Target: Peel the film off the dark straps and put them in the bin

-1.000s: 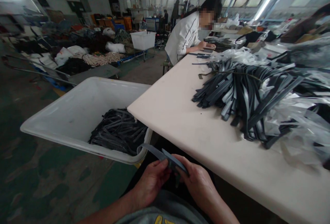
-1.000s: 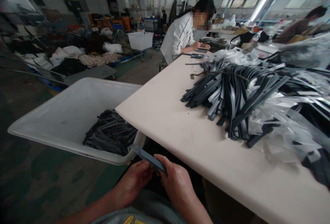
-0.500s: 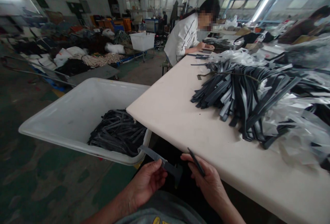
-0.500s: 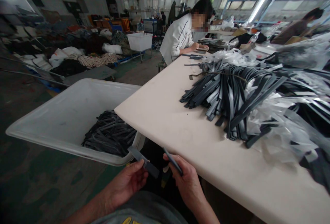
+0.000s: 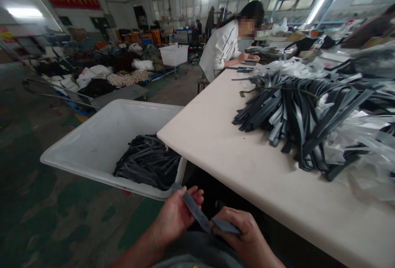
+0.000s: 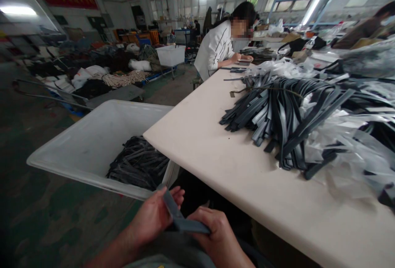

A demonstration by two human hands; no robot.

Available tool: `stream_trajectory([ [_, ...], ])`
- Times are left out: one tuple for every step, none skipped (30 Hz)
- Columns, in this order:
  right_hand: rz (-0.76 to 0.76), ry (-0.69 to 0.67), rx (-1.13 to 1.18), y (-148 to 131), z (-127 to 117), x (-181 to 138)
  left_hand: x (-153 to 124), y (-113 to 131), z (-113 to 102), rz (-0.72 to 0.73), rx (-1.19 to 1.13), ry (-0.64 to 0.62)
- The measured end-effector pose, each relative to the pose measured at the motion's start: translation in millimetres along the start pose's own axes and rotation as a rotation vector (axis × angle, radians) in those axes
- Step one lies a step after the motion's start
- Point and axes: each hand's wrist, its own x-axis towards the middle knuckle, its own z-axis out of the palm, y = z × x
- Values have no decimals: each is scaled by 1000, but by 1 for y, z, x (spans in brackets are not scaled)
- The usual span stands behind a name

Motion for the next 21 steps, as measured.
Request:
stream_trajectory([
  [32,-11,17,0,-1,-3,4,19,-1,96,-44,72],
  [58,-22,41,0,-2,-7,6,42,-1,205,-71,130],
  [80,-36,69,1,-2,-10,8,68,-2,305,-89,169],
  [95,-52,99,2,-2,-13,8,94,-2,389,-107,194],
  [103,-70,125,4,-1,-16,6,119,-1,472,-124,214],
  [107,-87,144,6,1,-18,3,141,1,560,-138,223],
  [107,-102,158,8,3,-19,-2,159,4,646,-149,220],
  [105,-107,168,10,4,-20,-8,170,9,727,-157,206],
  [105,-103,179,11,6,-20,-13,175,14,792,-144,179],
  [108,-82,198,11,6,-19,-18,172,19,838,-99,144],
  [116,-42,237,11,6,-18,-21,162,24,865,-16,105],
  [128,14,296,10,5,-16,-23,148,28,869,102,64],
  [144,80,367,8,3,-14,-22,129,29,848,251,23],
  [161,151,435,5,-1,-11,-21,107,30,809,412,-18],
  [178,220,489,2,-6,-8,-18,86,28,743,571,-61],
  [193,284,524,-1,-11,-5,-15,64,26,669,717,-108],
  [205,340,539,-4,-18,-2,-12,45,23,595,846,-159],
  [214,387,545,-7,-25,0,-9,28,20,529,952,-205],
  [220,430,553,-10,-32,3,-8,14,17,473,1034,-245],
  [219,464,565,-12,-38,4,-7,3,15,427,1101,-281],
  [215,492,579,-13,-44,5,-7,-6,14,399,1162,-310],
])
